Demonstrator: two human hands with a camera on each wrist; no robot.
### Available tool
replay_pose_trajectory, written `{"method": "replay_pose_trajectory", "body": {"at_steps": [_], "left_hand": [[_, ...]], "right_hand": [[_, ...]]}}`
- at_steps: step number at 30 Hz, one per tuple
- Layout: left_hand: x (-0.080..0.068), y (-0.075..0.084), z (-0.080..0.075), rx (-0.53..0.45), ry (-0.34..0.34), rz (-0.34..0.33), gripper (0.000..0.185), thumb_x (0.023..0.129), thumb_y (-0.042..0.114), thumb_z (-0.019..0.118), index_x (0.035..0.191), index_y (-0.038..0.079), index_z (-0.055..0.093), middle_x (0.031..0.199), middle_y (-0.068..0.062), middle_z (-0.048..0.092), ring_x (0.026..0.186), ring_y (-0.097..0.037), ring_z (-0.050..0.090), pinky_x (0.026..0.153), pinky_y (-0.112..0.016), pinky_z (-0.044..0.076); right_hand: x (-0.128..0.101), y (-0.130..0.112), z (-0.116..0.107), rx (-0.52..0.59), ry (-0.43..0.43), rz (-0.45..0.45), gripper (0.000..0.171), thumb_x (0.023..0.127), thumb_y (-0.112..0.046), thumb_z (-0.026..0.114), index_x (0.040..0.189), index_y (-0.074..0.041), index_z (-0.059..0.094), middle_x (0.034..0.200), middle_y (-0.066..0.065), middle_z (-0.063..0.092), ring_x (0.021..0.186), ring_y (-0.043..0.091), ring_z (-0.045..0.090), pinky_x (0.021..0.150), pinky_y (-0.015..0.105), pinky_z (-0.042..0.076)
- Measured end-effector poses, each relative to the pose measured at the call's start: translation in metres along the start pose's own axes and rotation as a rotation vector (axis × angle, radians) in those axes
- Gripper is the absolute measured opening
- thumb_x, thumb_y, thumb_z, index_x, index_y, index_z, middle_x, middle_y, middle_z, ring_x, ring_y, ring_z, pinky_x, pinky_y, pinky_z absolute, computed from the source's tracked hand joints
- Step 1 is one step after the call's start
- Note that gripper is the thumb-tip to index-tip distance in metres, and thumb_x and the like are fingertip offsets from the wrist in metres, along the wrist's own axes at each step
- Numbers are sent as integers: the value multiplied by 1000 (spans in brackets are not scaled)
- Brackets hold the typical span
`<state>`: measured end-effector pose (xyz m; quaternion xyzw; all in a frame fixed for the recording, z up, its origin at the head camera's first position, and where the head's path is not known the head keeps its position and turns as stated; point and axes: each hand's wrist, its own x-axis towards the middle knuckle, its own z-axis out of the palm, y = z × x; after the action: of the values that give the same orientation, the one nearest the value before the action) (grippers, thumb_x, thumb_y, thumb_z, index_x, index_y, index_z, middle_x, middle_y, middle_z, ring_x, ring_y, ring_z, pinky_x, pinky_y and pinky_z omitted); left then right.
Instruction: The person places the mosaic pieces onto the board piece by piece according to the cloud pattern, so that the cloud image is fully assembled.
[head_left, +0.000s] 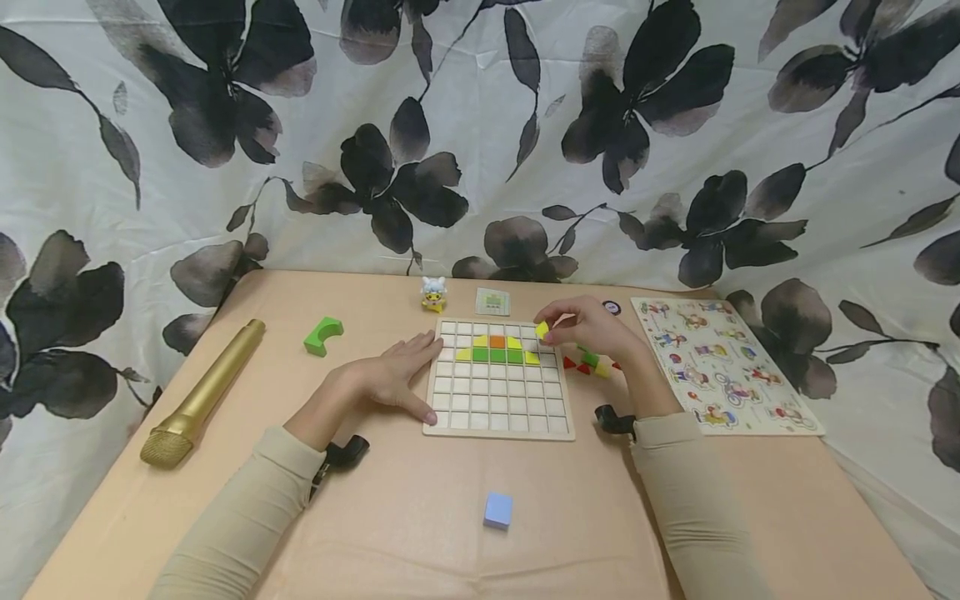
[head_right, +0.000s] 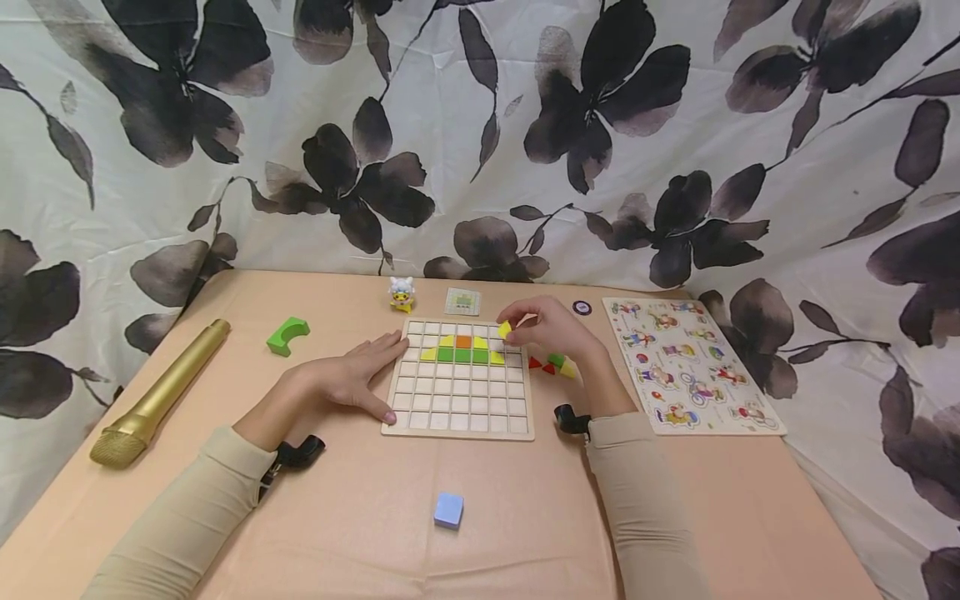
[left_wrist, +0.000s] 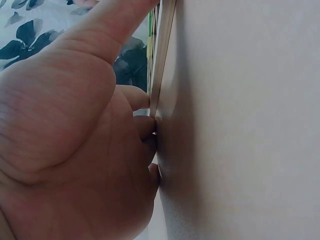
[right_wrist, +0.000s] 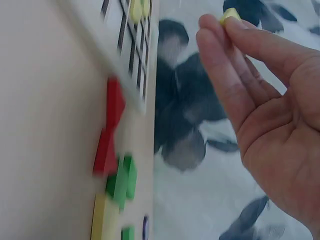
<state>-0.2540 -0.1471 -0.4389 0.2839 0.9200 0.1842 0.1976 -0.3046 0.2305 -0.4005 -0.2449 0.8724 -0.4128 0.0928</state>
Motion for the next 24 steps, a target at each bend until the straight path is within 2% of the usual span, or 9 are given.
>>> {"method": "replay_pose_trajectory", "body": {"at_steps": [5,7,11,14,18,21,24], "left_hand": [[1,-1,1,-4,1,-5,136,72,70,84,168,11,9,176,-14,-5,163,-35,-3,133,-54,3],[1,-1,1,-1,0,-5,136,72,71,84,168,10,8,176,-14,-5,163,-35,-3,133,-53,3],[1,-2,1,5,-8,-2,137,72,71,83,169,11,7,176,-13,-6,163,-34,-4,133,-52,2],[2,-4,1,11,-13,-2,137,73,73,82,169,12,6,176,-13,-7,163,-34,-4,133,-52,3],[2,-5,0,12,-12,6,136,73,72,82,169,11,7,176,-13,-8,163,-34,-5,133,-53,2],[0,-4,-1,7,-8,14,135,74,71,82,168,10,7,176,-13,-8,163,-34,-5,133,-53,2],[-1,-4,-1,4,-5,19,135,74,70,82,168,10,7,176,-13,-8,163,-34,-5,133,-53,2]], "right_hand": [[13,-14,18,74,-43,-53,14,93,-7,76,106,-6,72,103,13,70,88,29,72,82,34,63],[19,-17,25,83,-67,-76,16,94,-6,74,110,-2,73,103,16,72,87,31,73,80,34,64],[31,-22,41,73,-135,-97,25,96,-3,71,120,3,75,114,19,75,89,32,75,81,30,64],[40,-28,51,-2,-190,-117,26,95,-1,73,121,0,76,119,15,76,97,26,74,88,29,63],[46,-39,63,-140,-241,-161,26,92,-4,78,118,-4,76,114,8,76,104,19,67,95,32,60],[51,-46,73,-224,-260,-183,23,89,-10,82,111,-6,76,103,4,75,96,16,66,89,31,60],[55,-51,84,-294,-282,-204,21,88,-16,85,105,-8,75,91,1,72,83,12,63,77,26,56]]}}
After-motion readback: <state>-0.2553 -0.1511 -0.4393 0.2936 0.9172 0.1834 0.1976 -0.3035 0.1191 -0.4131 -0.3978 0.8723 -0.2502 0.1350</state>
